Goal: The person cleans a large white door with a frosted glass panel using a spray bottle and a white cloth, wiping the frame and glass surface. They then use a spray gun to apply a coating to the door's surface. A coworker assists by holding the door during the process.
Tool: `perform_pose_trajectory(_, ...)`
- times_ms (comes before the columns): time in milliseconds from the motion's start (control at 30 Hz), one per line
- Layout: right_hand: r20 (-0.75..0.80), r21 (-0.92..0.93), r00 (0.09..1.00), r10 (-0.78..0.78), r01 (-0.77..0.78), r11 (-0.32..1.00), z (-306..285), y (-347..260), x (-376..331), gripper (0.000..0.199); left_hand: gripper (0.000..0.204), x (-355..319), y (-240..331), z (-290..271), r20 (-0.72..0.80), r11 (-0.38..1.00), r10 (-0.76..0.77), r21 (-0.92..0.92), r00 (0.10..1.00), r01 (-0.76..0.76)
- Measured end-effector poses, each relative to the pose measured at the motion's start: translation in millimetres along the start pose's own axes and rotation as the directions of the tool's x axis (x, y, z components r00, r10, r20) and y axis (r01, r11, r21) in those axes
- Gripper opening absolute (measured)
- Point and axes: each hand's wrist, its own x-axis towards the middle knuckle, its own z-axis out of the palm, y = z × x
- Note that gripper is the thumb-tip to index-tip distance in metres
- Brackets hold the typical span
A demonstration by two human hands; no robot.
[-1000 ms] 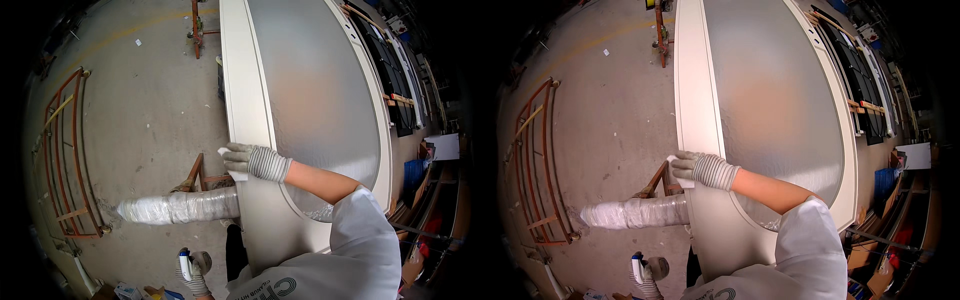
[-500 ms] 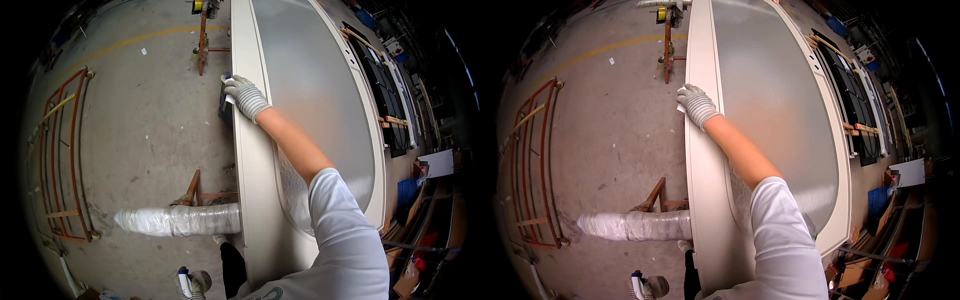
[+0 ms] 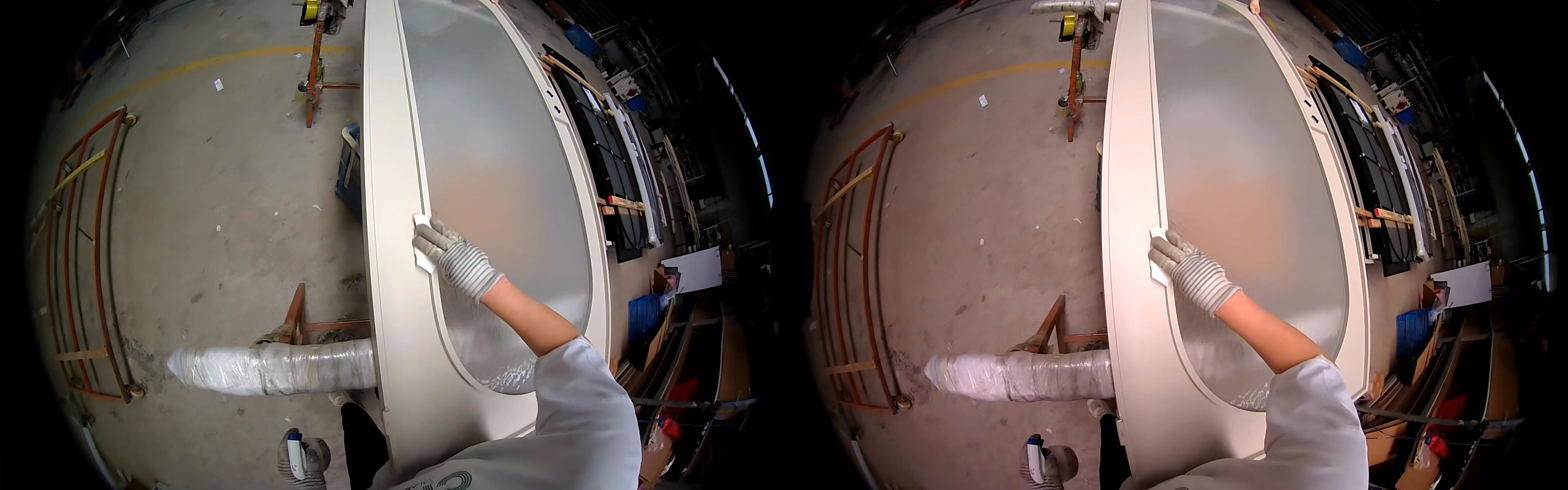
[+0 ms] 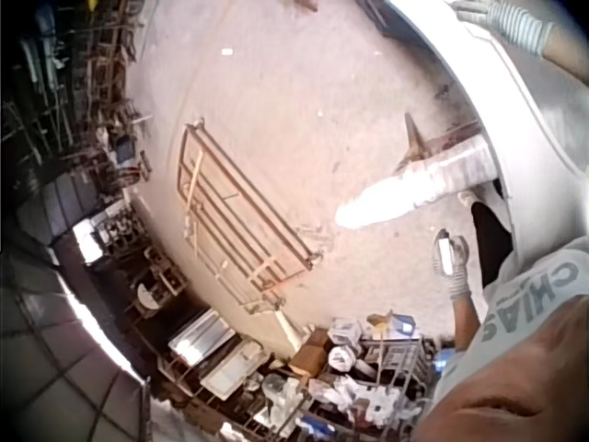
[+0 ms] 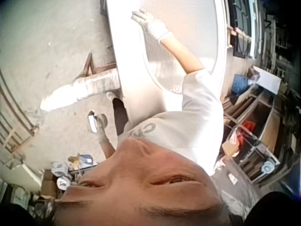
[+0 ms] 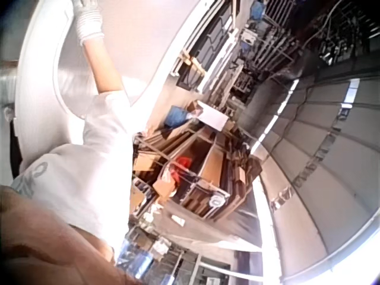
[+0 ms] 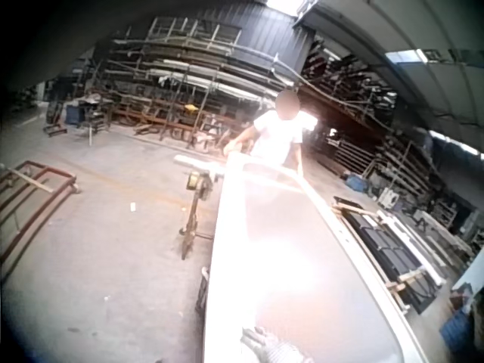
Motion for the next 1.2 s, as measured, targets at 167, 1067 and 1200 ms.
perform_pose_trajectory(167, -0.206, -0.016, 0.978, 0.033, -0.038, 0.999, 22, 109, 121, 0.045, 0.039, 6, 18, 13, 0.015, 0.994, -0.112, 0.009, 0.994, 0.112)
perform_pose_trajectory(1067, 0.196, 0.957, 0.706, 0.681, 0.015, -0.290, 40, 193, 224, 0.041, 0.041, 24, 41, 41, 0.034, 0.974, -0.227, -0.009, 0.973, 0.227)
perform_pose_trajectory(1200, 0.234, 0.971, 0.717, 0.656, -0.131, -0.202, 37, 129, 157, 0.050, 0.042, 5, 40, 32, 0.042, 0.975, -0.213, -0.058, 0.976, 0.215)
